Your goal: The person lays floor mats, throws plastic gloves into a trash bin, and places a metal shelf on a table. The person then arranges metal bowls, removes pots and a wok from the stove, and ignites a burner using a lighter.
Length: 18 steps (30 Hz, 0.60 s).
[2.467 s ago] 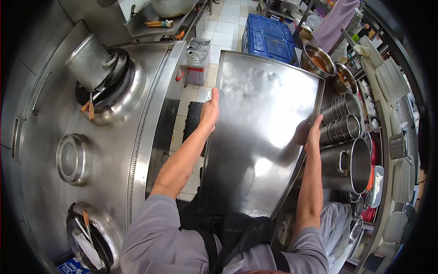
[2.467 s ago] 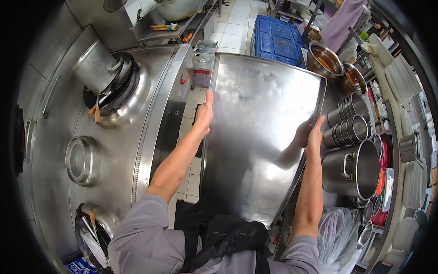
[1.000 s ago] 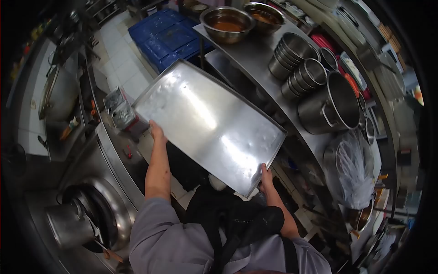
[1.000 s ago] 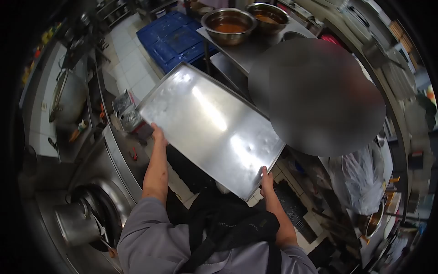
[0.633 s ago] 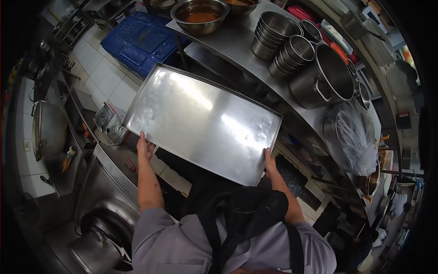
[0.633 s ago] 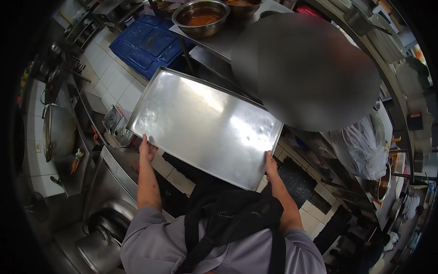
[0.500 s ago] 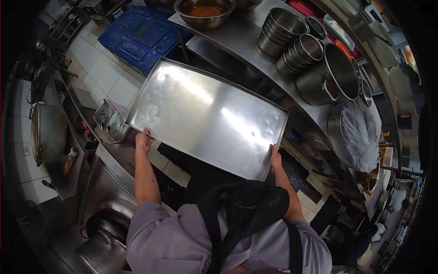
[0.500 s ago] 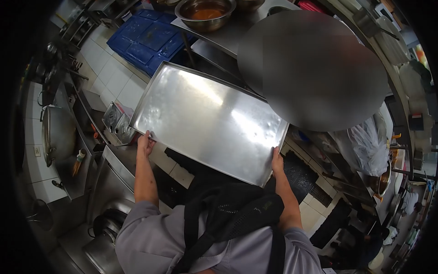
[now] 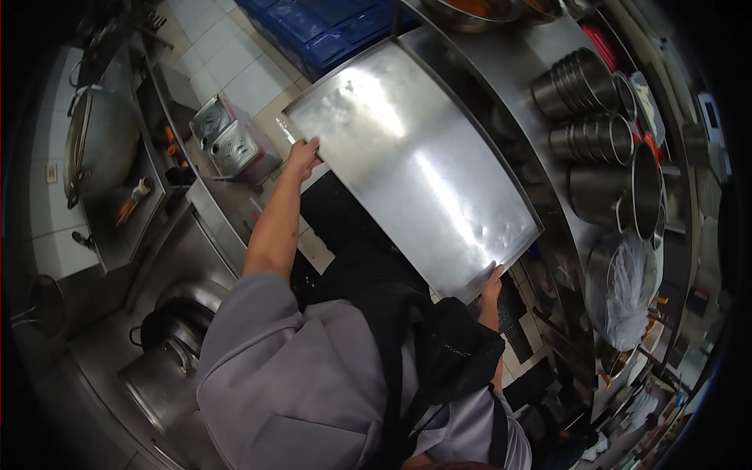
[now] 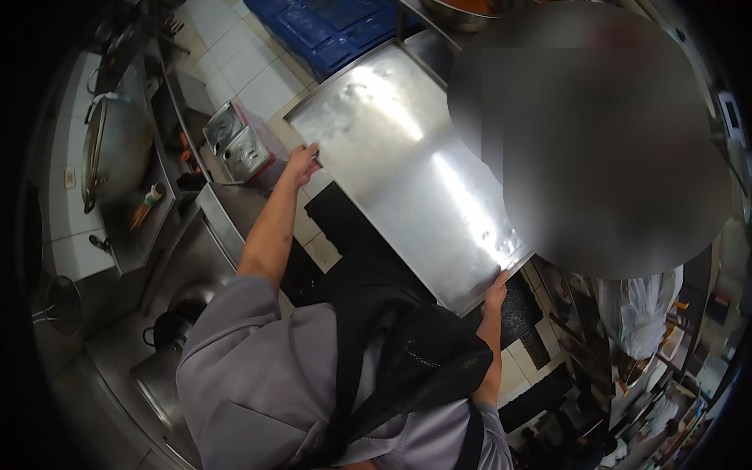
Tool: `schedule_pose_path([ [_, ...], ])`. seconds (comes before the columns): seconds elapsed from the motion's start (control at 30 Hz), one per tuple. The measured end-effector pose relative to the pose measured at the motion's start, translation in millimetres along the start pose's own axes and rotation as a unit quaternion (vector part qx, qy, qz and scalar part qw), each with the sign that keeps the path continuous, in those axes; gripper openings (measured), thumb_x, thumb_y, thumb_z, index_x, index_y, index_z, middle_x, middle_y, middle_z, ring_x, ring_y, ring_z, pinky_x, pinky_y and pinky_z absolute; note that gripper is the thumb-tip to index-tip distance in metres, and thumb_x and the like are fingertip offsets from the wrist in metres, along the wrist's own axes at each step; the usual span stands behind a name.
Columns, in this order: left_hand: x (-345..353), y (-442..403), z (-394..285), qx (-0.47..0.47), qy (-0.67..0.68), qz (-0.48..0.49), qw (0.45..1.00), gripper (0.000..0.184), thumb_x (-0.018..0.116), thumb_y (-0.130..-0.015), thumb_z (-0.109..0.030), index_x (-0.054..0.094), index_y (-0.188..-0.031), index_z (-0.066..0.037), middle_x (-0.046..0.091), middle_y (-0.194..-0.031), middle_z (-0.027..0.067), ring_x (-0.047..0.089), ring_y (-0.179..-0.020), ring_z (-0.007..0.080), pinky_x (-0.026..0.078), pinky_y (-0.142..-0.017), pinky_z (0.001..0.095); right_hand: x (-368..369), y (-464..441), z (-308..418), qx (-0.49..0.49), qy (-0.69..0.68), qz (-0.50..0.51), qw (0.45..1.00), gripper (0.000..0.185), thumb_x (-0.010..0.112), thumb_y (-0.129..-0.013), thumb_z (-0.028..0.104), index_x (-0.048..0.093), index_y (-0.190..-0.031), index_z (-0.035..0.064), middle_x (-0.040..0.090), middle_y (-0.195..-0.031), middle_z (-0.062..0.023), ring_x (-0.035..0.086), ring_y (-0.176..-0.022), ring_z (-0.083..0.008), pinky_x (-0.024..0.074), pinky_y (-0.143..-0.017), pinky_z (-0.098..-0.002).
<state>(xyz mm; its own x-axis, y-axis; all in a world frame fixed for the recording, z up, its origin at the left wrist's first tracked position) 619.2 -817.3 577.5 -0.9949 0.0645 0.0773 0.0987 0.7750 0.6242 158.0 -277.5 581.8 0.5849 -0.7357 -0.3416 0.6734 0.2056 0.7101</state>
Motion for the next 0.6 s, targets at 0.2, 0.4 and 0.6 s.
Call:
schedule_pose_path([
  [0.2, 22, -6, -21, -0.005, -0.035, 0.007, 0.999, 0.035, 0.058, -0.100, -0.024, 0.052, -0.122, 0.004, 0.063, -0.113, 0.0141, 0.067, -0.095, 0.0252, 0.058, -0.078, 0.0389, 15, 13, 14, -0.009, -0.057, 0.006, 0.998, 0.100, 0.038, -0.093, 0.078, 0.043, -0.145, -0.0076, 0.053, -0.141, -0.0195, 0.055, -0.125, -0.0313, 0.0443, -0.106, -0.0428],
  [0.4, 22, -18, -18, -0.005, -0.060, 0.018, 0.998, 0.035, 0.058, -0.102, -0.023, 0.052, -0.122, 0.004, 0.062, -0.113, 0.0141, 0.068, -0.093, 0.0261, 0.058, -0.076, 0.0385, 12, 17, 17, -0.012, -0.036, -0.014, 0.999, 0.097, 0.040, -0.095, 0.075, 0.046, -0.142, -0.0099, 0.056, -0.136, -0.0188, 0.057, -0.123, -0.0295, 0.0456, -0.104, -0.0411],
  [0.6, 21, -16, -15, -0.014, -0.008, 0.066, 0.998, 0.036, 0.058, -0.099, -0.018, 0.046, -0.123, 0.007, 0.061, -0.114, 0.0183, 0.069, -0.097, 0.0301, 0.061, -0.077, 0.0402, 6, 51, 13, -0.005, -0.018, -0.092, 0.996, 0.096, 0.039, -0.096, 0.073, 0.046, -0.141, -0.0113, 0.054, -0.139, -0.0207, 0.054, -0.127, -0.0305, 0.0416, -0.107, -0.0404],
])
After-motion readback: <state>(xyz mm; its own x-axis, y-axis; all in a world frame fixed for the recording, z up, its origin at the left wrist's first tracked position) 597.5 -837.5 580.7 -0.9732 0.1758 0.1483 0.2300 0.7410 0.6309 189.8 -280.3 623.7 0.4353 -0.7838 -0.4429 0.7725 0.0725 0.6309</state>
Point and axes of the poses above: each hand's wrist, its own y-axis away from the middle knuckle, its own x-axis out of the palm, z = x × y, the point moved 9 cm from there along -y, towards the middle knuckle
